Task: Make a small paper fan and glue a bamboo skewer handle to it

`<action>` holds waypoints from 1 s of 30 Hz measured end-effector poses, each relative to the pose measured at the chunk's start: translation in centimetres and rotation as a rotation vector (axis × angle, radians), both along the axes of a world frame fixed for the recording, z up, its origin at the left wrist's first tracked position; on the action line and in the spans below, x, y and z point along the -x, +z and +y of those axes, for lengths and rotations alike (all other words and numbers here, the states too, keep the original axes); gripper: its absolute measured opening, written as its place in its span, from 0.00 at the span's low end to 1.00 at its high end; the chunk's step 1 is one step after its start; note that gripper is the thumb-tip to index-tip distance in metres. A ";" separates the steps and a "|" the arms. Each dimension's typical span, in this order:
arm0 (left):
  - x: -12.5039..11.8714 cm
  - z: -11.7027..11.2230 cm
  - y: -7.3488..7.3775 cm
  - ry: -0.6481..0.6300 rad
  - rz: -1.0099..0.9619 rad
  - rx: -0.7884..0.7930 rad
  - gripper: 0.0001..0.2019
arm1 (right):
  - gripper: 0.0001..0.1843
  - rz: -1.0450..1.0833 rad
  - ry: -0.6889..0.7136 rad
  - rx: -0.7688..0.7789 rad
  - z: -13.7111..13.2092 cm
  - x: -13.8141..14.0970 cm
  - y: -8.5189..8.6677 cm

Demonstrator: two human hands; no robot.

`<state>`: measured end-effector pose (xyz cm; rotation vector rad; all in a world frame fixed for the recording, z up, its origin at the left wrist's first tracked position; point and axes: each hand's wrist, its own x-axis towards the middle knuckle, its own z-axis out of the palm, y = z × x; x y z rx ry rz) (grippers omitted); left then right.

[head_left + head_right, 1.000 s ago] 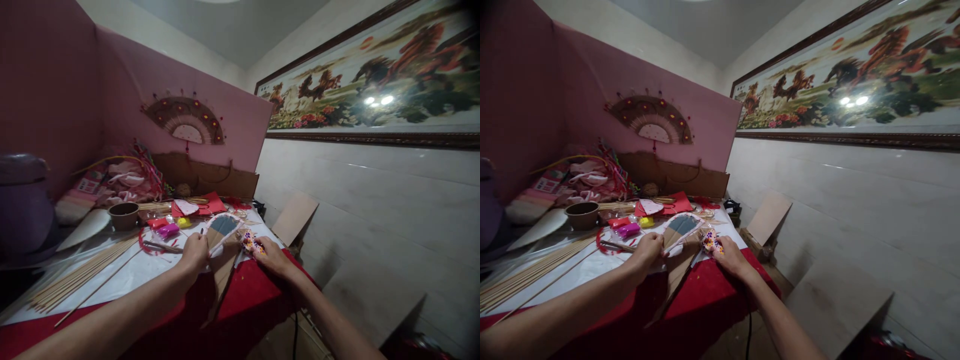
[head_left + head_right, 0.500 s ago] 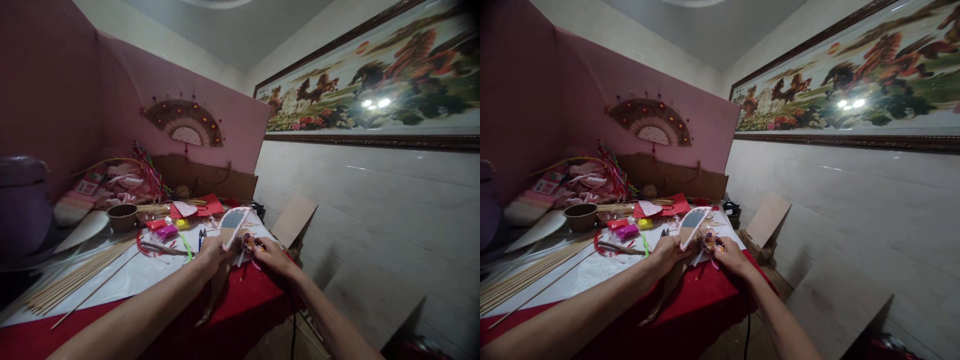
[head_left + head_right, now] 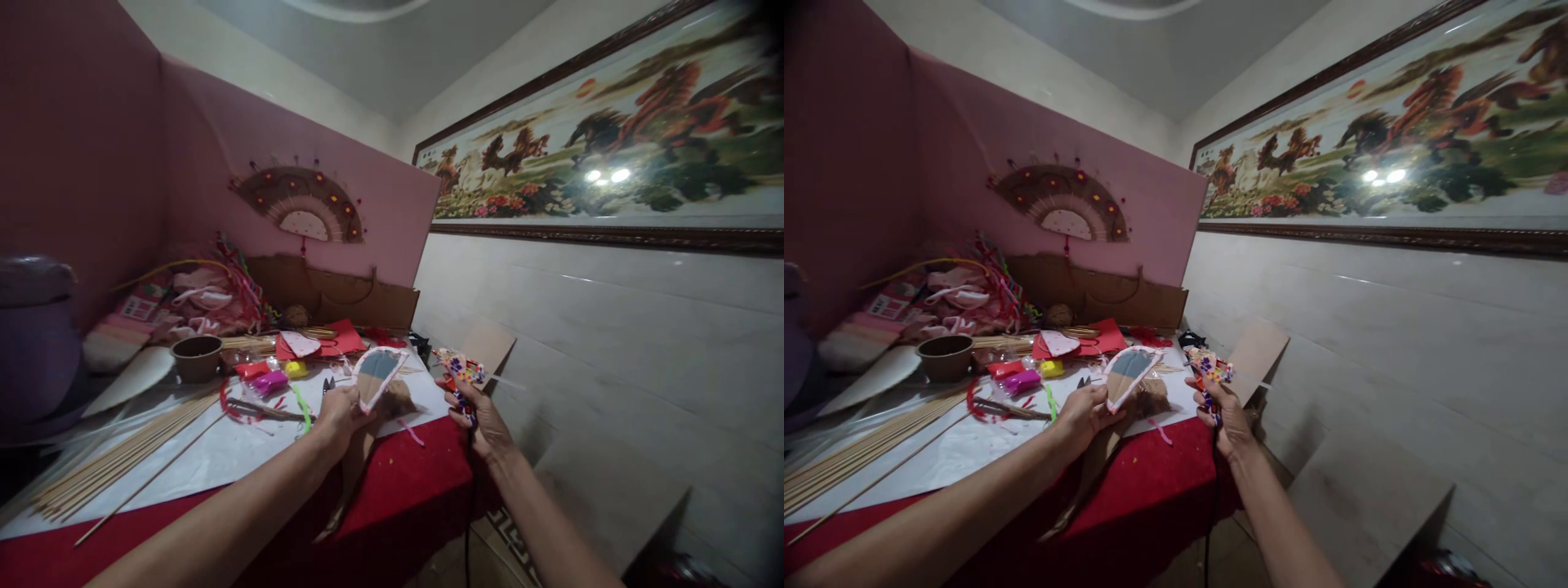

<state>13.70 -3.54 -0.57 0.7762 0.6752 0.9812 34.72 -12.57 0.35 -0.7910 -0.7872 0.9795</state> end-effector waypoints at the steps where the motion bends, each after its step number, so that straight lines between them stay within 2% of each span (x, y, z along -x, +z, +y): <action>1: 0.3 0.0 0.2 0.008 0.017 -0.002 0.07 | 0.10 -0.022 0.006 0.001 -0.5 0.6 0.3; 3: 1.2 0.0 0.7 0.025 0.044 -0.026 0.09 | 0.11 -0.069 0.030 0.018 -1.4 2.0 0.7; 5: 2.5 0.0 1.0 0.022 0.050 -0.054 0.09 | 0.11 -0.112 0.121 0.094 -2.3 3.4 0.9; 8: 4.9 -0.3 1.4 -0.068 0.024 -0.101 0.07 | 0.14 -0.193 0.253 0.201 -3.3 5.4 1.1; 10: 6.4 -0.6 1.4 -0.136 0.002 -0.155 0.05 | 0.17 -0.291 0.285 0.217 -3.7 6.9 1.1; 14: 8.5 -1.4 1.2 -0.165 0.015 -0.171 0.06 | 0.21 -0.504 0.301 0.242 -3.6 9.8 1.3; 21: 9.5 -2.1 1.0 -0.167 -0.022 -0.150 0.13 | 0.22 -0.613 0.330 0.246 -3.0 12.5 1.9; 26: 9.5 -2.0 1.1 -0.112 -0.045 -0.139 0.07 | 0.24 -0.641 0.338 0.261 -3.2 13.1 2.4; 30: 9.2 -2.4 1.4 -0.081 -0.001 -0.181 0.08 | 0.24 -0.677 0.365 0.261 -3.3 13.5 3.1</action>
